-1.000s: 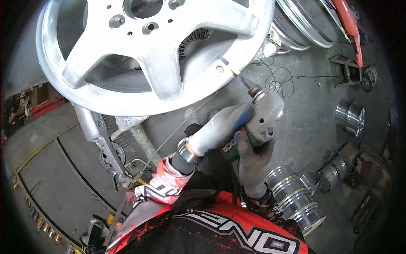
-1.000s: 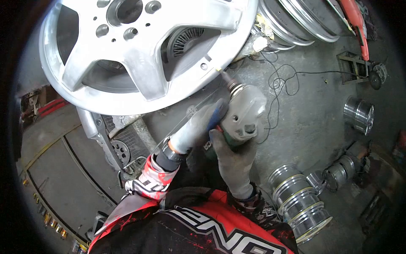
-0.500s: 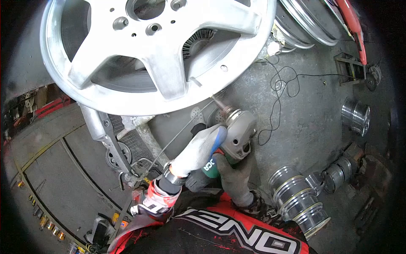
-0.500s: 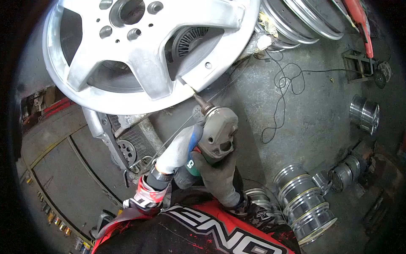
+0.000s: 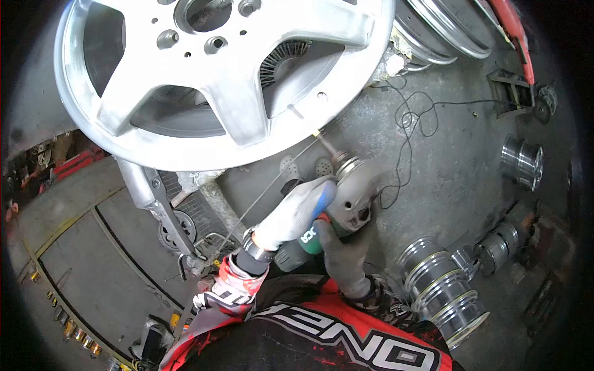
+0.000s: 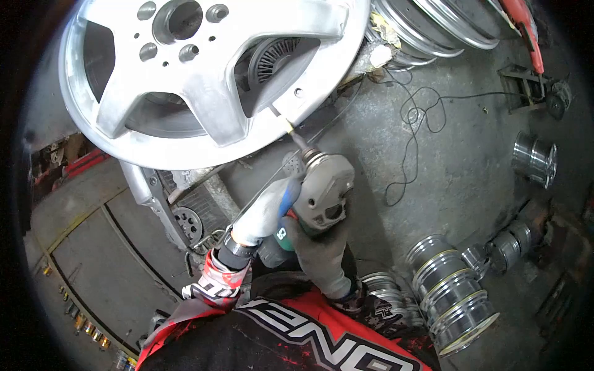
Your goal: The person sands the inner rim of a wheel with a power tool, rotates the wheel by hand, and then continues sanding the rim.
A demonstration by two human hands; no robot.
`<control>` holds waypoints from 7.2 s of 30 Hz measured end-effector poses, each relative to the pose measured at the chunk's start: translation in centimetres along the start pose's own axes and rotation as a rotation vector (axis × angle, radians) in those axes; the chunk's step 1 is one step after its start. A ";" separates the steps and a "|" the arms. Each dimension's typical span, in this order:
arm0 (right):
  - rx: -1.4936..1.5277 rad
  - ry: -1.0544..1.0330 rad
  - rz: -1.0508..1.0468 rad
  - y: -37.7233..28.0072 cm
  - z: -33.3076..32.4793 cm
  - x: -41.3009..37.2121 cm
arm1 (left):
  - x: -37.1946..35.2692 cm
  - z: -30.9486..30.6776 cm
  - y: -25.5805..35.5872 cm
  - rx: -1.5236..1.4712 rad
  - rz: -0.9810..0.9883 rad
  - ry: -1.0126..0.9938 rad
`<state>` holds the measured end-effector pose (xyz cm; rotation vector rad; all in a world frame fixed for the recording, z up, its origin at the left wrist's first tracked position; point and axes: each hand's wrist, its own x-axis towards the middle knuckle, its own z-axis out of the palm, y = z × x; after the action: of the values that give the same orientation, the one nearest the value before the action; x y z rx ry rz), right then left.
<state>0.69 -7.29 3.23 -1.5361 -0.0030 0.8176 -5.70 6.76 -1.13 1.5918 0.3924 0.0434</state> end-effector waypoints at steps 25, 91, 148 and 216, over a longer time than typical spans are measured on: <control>0.009 0.011 0.009 2.0 0.5 -2.0 | -3.0 -0.5 -0.8 0.270 0.252 0.075; -0.024 -0.061 -0.011 -0.3 0.1 -0.4 | -1.4 -0.8 0.0 0.188 0.137 -0.017; 0.118 0.003 0.133 2.4 -2.0 -1.2 | 0.7 0.1 2.5 -0.021 -0.071 -0.081; 0.289 -0.075 0.191 4.8 -3.0 -3.7 | -2.7 1.6 1.2 0.361 0.195 -0.016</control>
<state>-2.82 -12.42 0.61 -1.2447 0.2011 0.9816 -7.53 4.52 0.52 1.9829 0.2390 0.1135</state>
